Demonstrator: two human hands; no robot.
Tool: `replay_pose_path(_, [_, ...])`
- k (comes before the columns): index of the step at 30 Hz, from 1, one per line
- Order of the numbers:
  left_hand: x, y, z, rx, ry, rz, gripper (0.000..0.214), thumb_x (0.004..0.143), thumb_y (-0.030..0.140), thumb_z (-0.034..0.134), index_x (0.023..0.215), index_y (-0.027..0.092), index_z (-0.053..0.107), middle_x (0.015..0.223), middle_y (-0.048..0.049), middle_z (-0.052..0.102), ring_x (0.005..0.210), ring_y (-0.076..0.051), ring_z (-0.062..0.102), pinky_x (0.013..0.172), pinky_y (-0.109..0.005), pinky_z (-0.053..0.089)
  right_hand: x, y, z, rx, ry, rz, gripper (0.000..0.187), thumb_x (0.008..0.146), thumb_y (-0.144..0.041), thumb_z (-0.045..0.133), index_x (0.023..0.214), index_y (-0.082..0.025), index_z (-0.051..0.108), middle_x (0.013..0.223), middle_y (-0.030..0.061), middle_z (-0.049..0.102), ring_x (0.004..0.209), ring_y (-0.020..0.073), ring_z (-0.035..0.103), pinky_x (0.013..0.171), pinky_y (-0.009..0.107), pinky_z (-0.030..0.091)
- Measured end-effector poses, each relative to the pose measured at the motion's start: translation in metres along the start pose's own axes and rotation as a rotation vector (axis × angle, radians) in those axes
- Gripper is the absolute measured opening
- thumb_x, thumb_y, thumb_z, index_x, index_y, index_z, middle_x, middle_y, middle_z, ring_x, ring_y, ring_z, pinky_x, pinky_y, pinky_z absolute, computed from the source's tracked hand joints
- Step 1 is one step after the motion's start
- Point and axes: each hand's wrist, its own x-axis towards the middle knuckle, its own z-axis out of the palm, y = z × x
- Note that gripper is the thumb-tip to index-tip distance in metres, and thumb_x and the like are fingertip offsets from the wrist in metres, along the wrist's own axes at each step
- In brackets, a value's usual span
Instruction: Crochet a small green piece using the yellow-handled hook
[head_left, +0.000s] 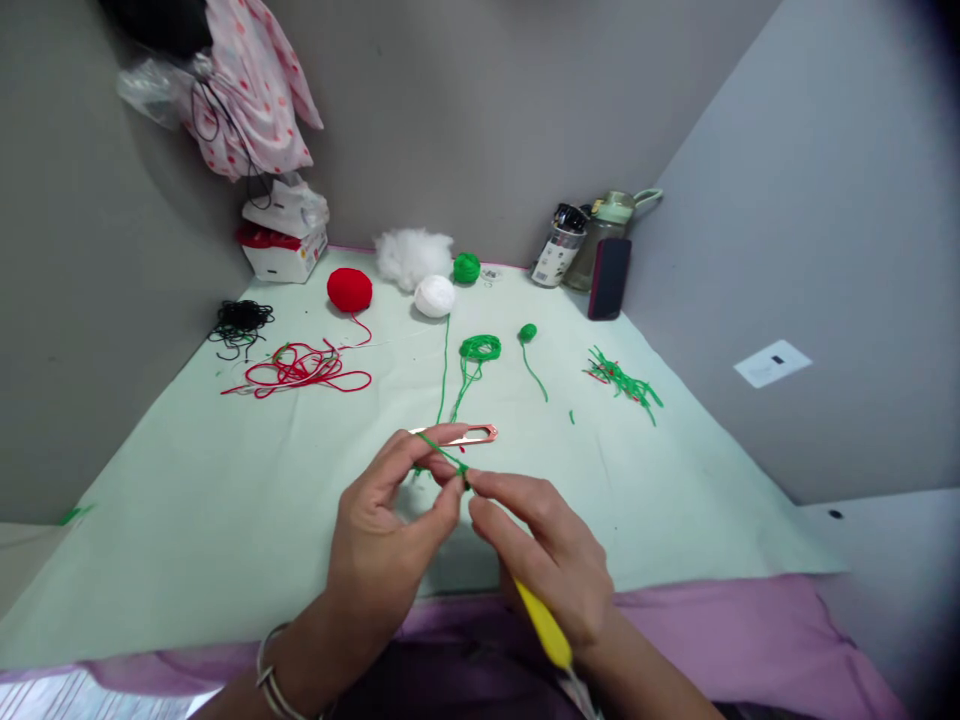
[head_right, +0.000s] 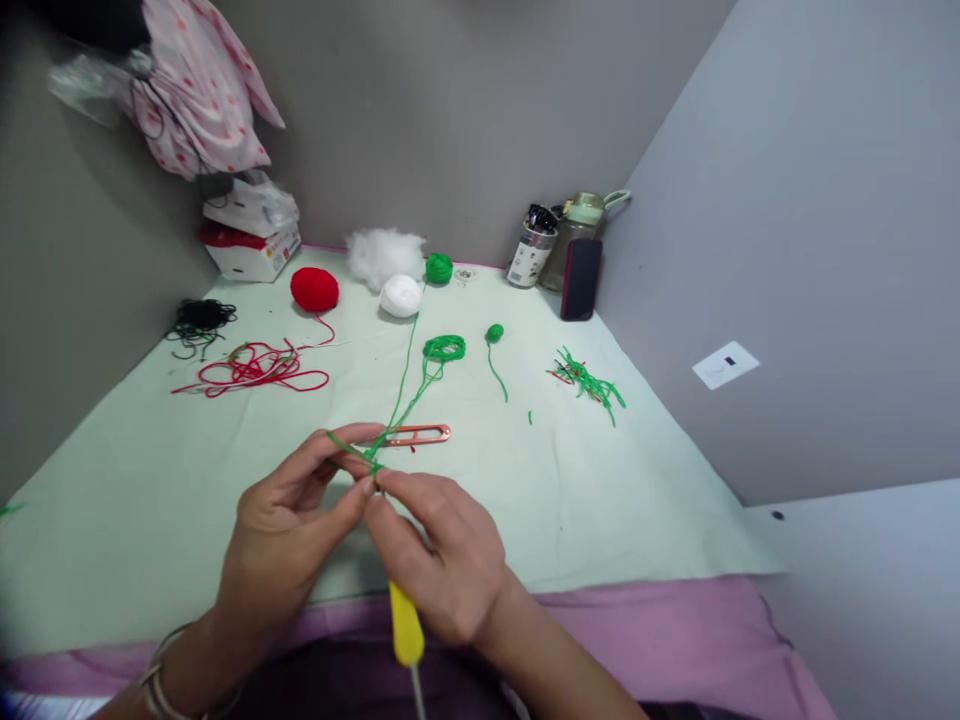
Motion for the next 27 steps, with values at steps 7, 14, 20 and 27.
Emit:
replay_pose_path(7, [0.004,0.002,0.001,-0.441,-0.207,-0.44,0.046,0.082,0.026,0.084,0.128,0.03,0.078,0.08,0.003,0.064,0.073,-0.012,0.058,0.075,-0.024,0.049,-0.005,0.006,-0.001,-0.092,0.002,-0.079,0.054,0.096,-0.003,0.065,0.143,-0.029,0.065,0.113,0.0077,0.081,0.101,0.0238,0.08,0.088,0.036,0.069])
replay_pose_path(14, [0.008,0.001,-0.003,-0.488,-0.231,-0.482,0.048,0.08,0.028,0.086,0.127,0.025,0.078,0.093,-0.0029,0.069,0.082,-0.015,0.058,0.078,-0.025,0.049,-0.005,0.011,0.008,0.182,0.141,0.036,0.045,0.099,-0.007,0.064,0.137,-0.03,0.071,0.116,0.008,0.081,0.098,0.02,0.08,0.078,0.031,0.068])
replay_pose_path(20, [0.009,0.0,-0.008,-0.27,-0.144,-0.287,0.046,0.083,0.02,0.084,0.127,0.026,0.078,0.082,0.0016,0.064,0.08,-0.013,0.059,0.078,-0.023,0.051,0.004,0.005,0.001,0.458,0.174,0.245,0.031,0.1,-0.008,0.06,0.12,-0.025,0.078,0.098,0.0074,0.082,0.091,0.0216,0.078,0.075,0.036,0.066])
replay_pose_path(27, [0.009,0.01,-0.006,-0.143,-0.126,-0.236,0.043,0.08,0.018,0.08,0.122,0.024,0.08,0.081,-0.0001,0.068,0.082,-0.017,0.065,0.088,-0.029,0.054,0.011,0.003,-0.001,0.757,0.269,0.49,0.021,0.102,-0.015,0.063,0.107,-0.024,0.081,0.093,0.0048,0.078,0.072,0.0157,0.073,0.067,0.032,0.063])
